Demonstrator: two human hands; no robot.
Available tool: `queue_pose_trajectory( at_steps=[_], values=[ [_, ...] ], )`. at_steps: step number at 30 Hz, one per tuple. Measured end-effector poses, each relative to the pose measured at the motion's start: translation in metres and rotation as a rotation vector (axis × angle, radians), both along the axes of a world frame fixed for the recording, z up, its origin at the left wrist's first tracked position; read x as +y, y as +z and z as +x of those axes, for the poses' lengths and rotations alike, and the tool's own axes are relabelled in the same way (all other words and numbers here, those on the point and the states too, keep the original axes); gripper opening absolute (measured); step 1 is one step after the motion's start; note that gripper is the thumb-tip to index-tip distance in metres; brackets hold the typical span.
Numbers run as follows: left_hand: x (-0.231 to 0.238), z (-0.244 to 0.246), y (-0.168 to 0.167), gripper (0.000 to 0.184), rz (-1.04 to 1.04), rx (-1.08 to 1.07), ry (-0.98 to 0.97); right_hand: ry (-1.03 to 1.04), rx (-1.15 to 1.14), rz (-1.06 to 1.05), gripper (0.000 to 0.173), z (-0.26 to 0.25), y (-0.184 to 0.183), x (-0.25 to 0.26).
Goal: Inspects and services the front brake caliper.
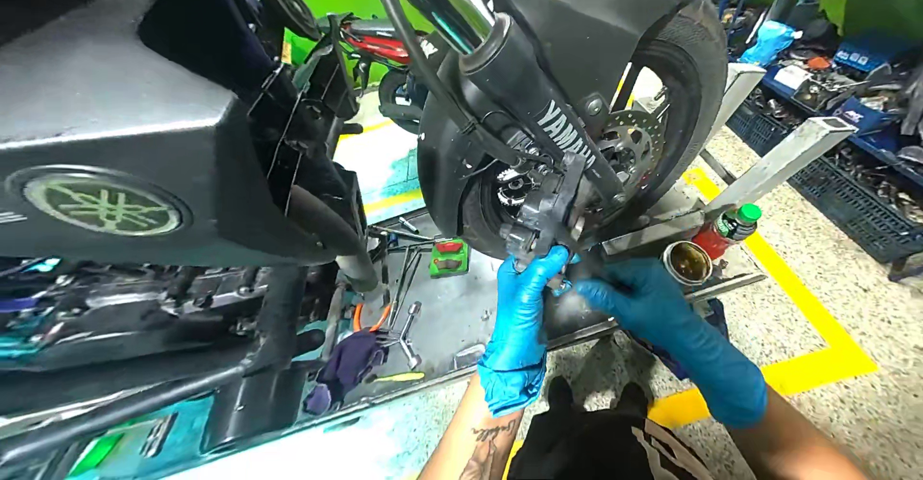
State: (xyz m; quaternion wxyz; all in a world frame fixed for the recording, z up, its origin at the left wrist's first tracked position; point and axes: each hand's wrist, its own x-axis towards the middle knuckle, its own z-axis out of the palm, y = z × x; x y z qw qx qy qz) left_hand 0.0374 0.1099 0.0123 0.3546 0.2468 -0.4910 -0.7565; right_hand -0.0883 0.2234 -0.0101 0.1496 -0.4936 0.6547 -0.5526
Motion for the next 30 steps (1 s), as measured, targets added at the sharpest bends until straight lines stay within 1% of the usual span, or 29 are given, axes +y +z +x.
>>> queue_pose_trajectory(
  at_steps=[2,8,10,12,14,16,18,20,22,24,26,28,30],
  values=[
    [0.002,-0.001,0.000,0.022,0.015,0.002,0.040,-0.002,0.098,0.122,0.043,0.012,-0.002,-0.008],
    [0.000,-0.002,-0.010,0.027,0.001,0.034,0.061,-0.180,0.338,0.106,0.046,0.028,-0.005,-0.017],
    [0.001,-0.002,-0.015,0.030,0.005,0.038,0.064,-0.175,0.399,0.108,0.044,0.029,-0.006,-0.017],
    [-0.001,-0.002,-0.019,0.034,-0.013,0.047,0.062,-0.117,0.389,0.095,0.038,0.028,-0.005,-0.017],
    [-0.004,0.000,-0.019,0.032,-0.034,0.029,0.066,-0.032,0.312,0.038,0.035,0.026,-0.007,-0.020],
    [-0.007,0.001,-0.015,0.029,-0.040,0.000,0.078,0.054,0.199,-0.068,0.034,0.024,-0.013,-0.025],
    [-0.010,0.003,-0.013,0.033,-0.029,-0.005,0.072,0.139,0.051,-0.188,0.029,0.023,-0.022,-0.032],
    [-0.010,0.003,-0.009,0.035,-0.027,-0.015,0.072,0.145,-0.077,-0.264,0.021,0.026,-0.027,-0.040],
    [-0.010,0.003,-0.007,0.039,-0.022,-0.016,0.063,0.116,-0.127,-0.276,0.017,0.029,-0.028,-0.041],
    [-0.011,0.005,-0.006,0.041,-0.007,0.001,0.046,0.119,-0.080,-0.242,0.022,0.025,-0.030,-0.029],
    [-0.015,0.008,-0.001,0.044,0.037,0.055,0.017,0.131,-0.060,-0.199,0.031,0.013,-0.041,-0.001],
    [-0.024,0.015,0.000,0.047,0.092,0.116,-0.018,0.063,-0.217,-0.094,0.028,-0.002,-0.055,0.043],
    [-0.036,0.029,-0.012,0.046,0.125,0.140,-0.117,-0.092,-0.444,0.100,0.024,-0.016,-0.073,0.087]
  ],
)
